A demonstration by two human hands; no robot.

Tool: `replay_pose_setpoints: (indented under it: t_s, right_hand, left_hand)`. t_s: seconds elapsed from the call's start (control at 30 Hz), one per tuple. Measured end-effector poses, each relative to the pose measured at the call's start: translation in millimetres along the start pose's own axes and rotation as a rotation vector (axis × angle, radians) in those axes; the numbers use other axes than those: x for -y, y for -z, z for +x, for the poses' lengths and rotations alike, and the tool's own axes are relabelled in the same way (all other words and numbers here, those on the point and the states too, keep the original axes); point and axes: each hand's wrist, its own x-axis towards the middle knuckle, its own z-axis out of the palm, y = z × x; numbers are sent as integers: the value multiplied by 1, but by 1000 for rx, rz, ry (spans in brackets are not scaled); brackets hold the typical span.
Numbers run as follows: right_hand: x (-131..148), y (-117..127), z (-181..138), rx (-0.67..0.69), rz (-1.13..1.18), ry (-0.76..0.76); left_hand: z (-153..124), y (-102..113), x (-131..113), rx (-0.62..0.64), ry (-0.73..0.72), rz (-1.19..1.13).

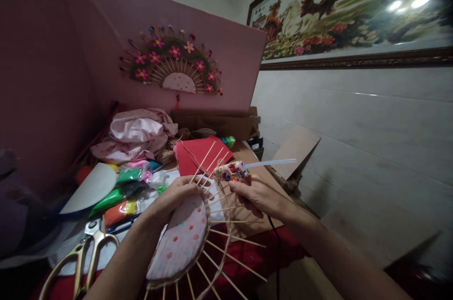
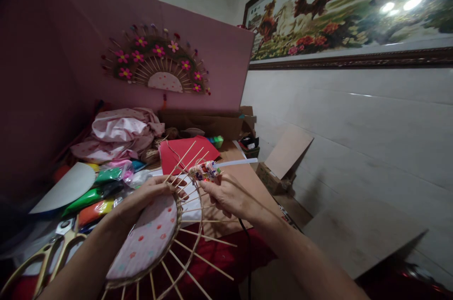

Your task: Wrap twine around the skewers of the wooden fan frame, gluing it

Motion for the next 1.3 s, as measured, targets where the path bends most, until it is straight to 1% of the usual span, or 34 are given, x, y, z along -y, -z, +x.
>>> replay_pose_setpoints:
  t_s: [0.23,0.4,0.53,1.1,1.3]
  right_hand:
    - [1,0,-1,-2,19,-15]
    - [-1,2,-2,4,-14,5]
    - [-2,2,-1,1,-16,-7]
    - [11,0,-4,-37,-80,-51]
    - [7,2,-3,-22,-40,-32]
  left_hand:
    - [1,1,1,1,4,-3]
    - [1,2,1,10,-5,-13]
    - [1,2,1,5,-5,8]
    - [1,2,0,0,25,-15]
    - [1,0,-1,-1,19,-9]
